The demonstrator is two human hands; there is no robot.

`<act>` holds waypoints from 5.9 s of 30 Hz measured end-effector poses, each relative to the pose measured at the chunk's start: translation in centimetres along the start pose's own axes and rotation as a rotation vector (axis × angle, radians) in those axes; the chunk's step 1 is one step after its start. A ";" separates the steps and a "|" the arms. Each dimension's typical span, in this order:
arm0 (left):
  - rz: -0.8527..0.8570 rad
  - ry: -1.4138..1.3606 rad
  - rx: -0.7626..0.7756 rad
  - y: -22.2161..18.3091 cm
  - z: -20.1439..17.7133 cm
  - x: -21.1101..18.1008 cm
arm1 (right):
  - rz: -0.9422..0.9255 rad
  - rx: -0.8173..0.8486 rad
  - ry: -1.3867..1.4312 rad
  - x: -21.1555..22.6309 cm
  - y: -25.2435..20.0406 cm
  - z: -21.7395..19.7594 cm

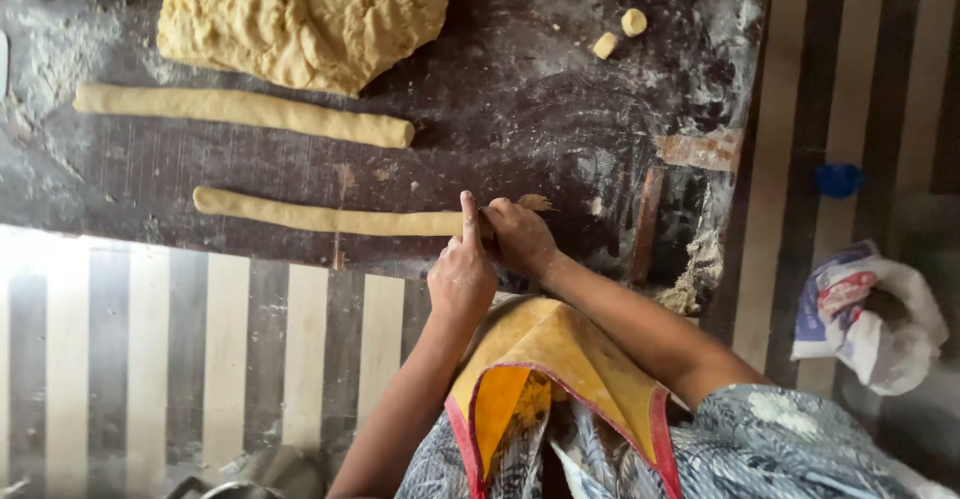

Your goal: Kneading a large mass of dough on a floured table, rolling it into long ropes, and cutting it into small pieces with a bench scraper.

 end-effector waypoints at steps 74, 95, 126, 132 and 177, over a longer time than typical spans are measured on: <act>-0.081 -0.183 -0.340 -2.2 -6.6 7.0 | 0.308 0.268 0.289 0.0 4.5 1.8; -0.161 -0.067 -0.273 -3.6 -4.9 7.1 | 0.456 0.232 0.728 -6.3 3.3 8.3; -0.215 -0.023 -0.135 0.5 -3.2 10.1 | 0.198 0.353 -0.053 3.5 8.9 8.1; -0.230 -0.083 -0.244 0.4 -3.5 11.3 | 0.299 0.211 0.040 0.2 7.1 6.8; 0.029 -0.024 -0.045 0.0 -7.3 12.5 | 0.021 0.033 -0.034 7.5 8.5 9.2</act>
Point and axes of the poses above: each hand's wrist, its own y-axis towards the middle knuckle, its own z-axis out of the palm, x = y × z, the point moved 8 cm from there along y, towards the middle knuckle, and after that the axes turned 11 degrees about y, right-handed, at the moved point
